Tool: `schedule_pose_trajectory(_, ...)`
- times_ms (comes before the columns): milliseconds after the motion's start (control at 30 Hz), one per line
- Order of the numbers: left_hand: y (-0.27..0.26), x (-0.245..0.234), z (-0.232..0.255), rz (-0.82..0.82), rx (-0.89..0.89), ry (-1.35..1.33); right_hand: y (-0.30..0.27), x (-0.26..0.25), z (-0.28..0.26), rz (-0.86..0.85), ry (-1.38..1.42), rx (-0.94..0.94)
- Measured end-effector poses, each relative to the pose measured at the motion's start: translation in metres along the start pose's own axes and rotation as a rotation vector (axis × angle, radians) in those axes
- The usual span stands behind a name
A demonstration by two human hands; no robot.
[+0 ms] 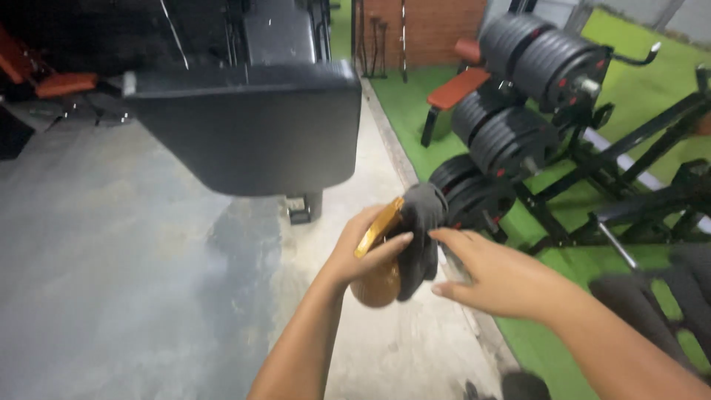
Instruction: Cleaning and wiping down exercise bikes and strength machines in a gym.
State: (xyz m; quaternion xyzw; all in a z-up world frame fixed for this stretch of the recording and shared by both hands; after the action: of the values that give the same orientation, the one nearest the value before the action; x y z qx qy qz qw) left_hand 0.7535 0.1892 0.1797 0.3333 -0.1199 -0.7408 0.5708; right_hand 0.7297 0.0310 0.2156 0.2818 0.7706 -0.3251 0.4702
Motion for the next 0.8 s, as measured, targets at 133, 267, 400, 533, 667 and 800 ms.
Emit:
schedule_pose_trajectory(133,0.005,-0.031,-0.025,-0.014,-0.080,-0.145,0.025,-0.008,0.015,-0.096,0.010,0.246)
schedule_pose_trajectory(267,0.006,-0.061,-0.044,-0.054,-0.159,-0.282,0.063,-0.019,0.011,-0.010,0.007,0.106)
schedule_pose_trajectory(400,-0.014,-0.114,-0.071,0.075,-0.164,-0.254,0.106,-0.013,-0.022,-0.133,-0.032,0.044)
schedule_pose_trajectory(533,-0.014,-0.152,-0.070,0.127,-0.263,-0.218,0.132,-0.026,-0.071,-0.076,-0.069,-0.115)
schedule_pose_trajectory(667,-0.007,-0.165,-0.075,0.081,-0.214,-0.223,0.156,-0.022,-0.075,-0.148,-0.068,-0.058)
schedule_pose_trajectory(800,0.007,-0.174,-0.077,-0.014,-0.193,-0.379,0.182,-0.029,-0.069,-0.118,-0.058,-0.088)
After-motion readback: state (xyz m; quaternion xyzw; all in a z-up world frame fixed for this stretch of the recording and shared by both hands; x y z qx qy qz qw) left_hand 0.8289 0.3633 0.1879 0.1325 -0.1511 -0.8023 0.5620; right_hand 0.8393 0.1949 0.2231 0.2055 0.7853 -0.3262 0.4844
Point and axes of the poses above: each hand's wrist, its own y-axis towards the middle knuckle, its own x-axis out of the palm, z = x × y, the point moved 10 cm from there along y, towards the middle knuckle, and after that the axes turned 10 degrees about -z, right-handed, at the moved point
